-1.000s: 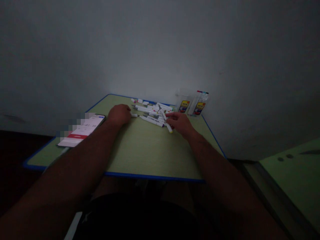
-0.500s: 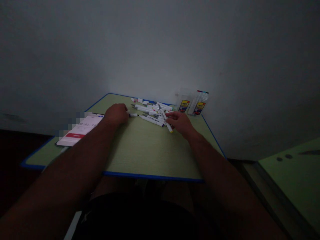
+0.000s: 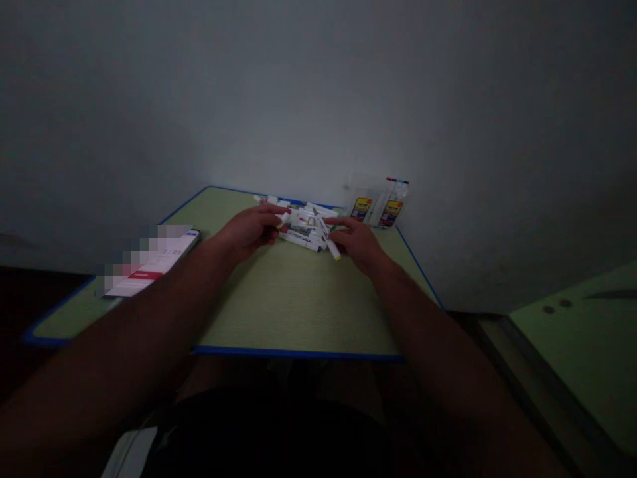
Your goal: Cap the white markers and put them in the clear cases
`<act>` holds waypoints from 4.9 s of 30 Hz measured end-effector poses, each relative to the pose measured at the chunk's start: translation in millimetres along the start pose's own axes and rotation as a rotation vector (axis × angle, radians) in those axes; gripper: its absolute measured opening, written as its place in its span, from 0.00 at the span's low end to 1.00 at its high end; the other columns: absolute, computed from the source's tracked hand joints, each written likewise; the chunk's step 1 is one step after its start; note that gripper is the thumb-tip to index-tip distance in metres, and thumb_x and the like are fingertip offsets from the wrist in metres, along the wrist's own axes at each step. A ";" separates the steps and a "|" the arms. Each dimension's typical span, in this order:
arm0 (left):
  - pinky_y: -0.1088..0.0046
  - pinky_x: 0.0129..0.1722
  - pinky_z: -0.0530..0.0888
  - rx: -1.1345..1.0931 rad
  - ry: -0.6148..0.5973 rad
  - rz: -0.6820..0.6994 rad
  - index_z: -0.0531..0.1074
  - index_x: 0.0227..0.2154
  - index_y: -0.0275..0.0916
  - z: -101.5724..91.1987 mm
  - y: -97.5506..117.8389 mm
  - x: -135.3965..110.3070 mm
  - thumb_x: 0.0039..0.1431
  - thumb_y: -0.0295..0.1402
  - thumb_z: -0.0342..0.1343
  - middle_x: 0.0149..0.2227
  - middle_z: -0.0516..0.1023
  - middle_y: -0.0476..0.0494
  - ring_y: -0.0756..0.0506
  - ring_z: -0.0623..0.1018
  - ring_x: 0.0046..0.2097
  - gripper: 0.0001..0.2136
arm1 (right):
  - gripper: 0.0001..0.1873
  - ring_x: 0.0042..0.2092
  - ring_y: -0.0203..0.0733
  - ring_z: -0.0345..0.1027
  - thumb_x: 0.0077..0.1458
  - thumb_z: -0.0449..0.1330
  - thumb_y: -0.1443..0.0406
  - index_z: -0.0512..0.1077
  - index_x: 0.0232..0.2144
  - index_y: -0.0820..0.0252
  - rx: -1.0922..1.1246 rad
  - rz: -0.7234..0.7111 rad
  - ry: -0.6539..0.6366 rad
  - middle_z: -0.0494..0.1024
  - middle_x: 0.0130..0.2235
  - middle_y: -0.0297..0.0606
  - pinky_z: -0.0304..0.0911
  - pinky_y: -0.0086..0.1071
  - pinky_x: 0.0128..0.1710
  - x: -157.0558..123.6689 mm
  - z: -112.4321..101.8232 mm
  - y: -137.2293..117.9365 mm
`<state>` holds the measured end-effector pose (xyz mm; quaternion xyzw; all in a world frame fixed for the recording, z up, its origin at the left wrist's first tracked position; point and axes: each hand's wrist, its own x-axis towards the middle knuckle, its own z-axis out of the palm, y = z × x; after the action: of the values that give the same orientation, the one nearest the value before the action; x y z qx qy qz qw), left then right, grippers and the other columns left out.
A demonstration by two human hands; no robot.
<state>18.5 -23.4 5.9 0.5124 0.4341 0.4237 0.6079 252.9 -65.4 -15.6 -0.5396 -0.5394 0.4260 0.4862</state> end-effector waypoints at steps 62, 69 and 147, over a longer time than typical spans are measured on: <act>0.80 0.18 0.69 -0.095 -0.122 -0.113 0.77 0.34 0.29 5.8 -8.7 0.6 0.57 0.21 0.57 0.27 0.79 0.37 0.52 0.71 0.20 0.05 | 0.07 0.26 0.34 0.71 0.51 0.65 0.72 0.78 0.34 0.58 0.113 0.041 -0.047 0.79 0.29 0.34 0.73 0.29 0.27 -3.0 1.7 -2.0; 0.79 0.19 0.69 -0.098 -0.128 -0.106 0.77 0.33 0.29 5.9 -7.1 -1.1 0.56 0.21 0.57 0.27 0.79 0.37 0.52 0.71 0.21 0.05 | 0.07 0.27 0.34 0.72 0.51 0.66 0.71 0.78 0.34 0.57 0.106 0.039 -0.050 0.80 0.30 0.34 0.73 0.30 0.28 -3.1 1.6 -1.3; 0.72 0.30 0.72 0.293 -0.132 0.410 0.82 0.32 0.36 16.1 -16.4 -6.8 0.42 0.30 0.70 0.30 0.82 0.45 0.49 0.76 0.30 0.11 | 0.11 0.38 0.40 0.77 0.44 0.69 0.69 0.81 0.34 0.58 -0.153 -0.227 -0.200 0.83 0.36 0.38 0.71 0.39 0.45 3.4 -9.5 14.1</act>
<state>33.4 -35.9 -8.1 0.6989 0.3372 0.4362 0.4555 264.8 -61.9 -27.6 -0.4657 -0.6735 0.3776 0.4323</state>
